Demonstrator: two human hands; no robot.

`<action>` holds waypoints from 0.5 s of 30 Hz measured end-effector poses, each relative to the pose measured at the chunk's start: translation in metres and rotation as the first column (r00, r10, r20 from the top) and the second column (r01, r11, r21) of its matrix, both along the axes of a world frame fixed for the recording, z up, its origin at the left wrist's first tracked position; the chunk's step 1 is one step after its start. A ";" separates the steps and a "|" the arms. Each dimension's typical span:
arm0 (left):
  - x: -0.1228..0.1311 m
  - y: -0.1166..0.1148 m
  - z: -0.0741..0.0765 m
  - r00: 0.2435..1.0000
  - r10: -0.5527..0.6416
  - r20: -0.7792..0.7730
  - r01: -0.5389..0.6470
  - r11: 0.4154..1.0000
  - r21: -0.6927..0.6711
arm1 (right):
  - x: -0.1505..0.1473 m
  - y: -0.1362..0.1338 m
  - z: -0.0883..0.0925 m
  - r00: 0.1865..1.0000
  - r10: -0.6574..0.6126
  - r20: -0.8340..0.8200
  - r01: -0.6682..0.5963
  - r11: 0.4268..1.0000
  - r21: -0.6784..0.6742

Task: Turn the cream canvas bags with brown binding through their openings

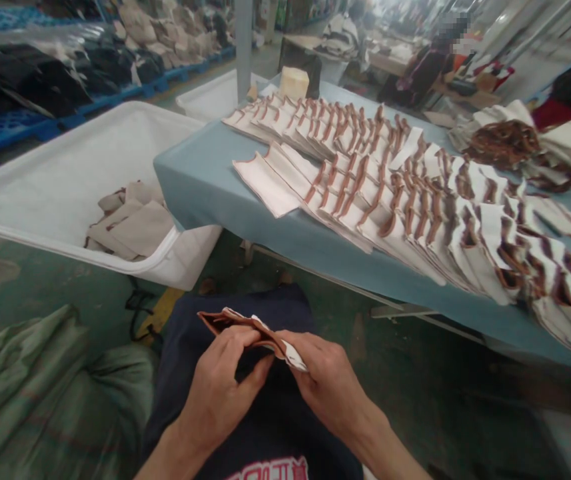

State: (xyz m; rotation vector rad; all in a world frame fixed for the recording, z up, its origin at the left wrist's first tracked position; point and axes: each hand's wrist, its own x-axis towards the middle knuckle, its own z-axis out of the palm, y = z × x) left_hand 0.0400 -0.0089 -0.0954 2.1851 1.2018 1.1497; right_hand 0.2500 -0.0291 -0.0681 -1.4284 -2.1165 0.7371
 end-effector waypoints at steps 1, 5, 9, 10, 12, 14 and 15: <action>0.000 -0.001 0.005 0.999 -0.043 0.003 0.043 0.996 -0.075 | -0.002 0.002 0.002 1.000 0.022 0.011 -0.021 0.997 -0.068; -0.003 0.002 0.025 0.981 -0.187 -0.044 0.154 0.904 -0.399 | -0.011 0.014 0.013 0.987 0.160 0.036 -0.140 0.938 -0.317; -0.008 0.003 0.033 0.977 -0.211 -0.005 0.166 0.784 -0.598 | -0.011 0.018 0.021 0.986 0.161 -0.043 -0.165 0.901 -0.402; -0.010 0.002 0.034 0.978 -0.205 0.035 0.181 0.755 -0.630 | -0.010 0.017 0.022 0.988 0.125 -0.093 -0.152 0.907 -0.392; -0.014 0.000 0.038 0.979 -0.181 0.097 0.199 0.719 -0.666 | -0.006 0.015 0.023 0.978 0.019 -0.209 -0.099 0.920 -0.378; -0.016 -0.002 0.045 0.980 -0.161 0.119 0.200 0.719 -0.666 | -0.005 0.012 0.024 0.948 -0.086 -0.308 -0.048 0.913 -0.405; -0.016 -0.003 0.049 0.979 -0.163 0.124 0.204 0.721 -0.662 | -0.005 0.012 0.025 0.928 -0.125 -0.351 -0.040 0.903 -0.428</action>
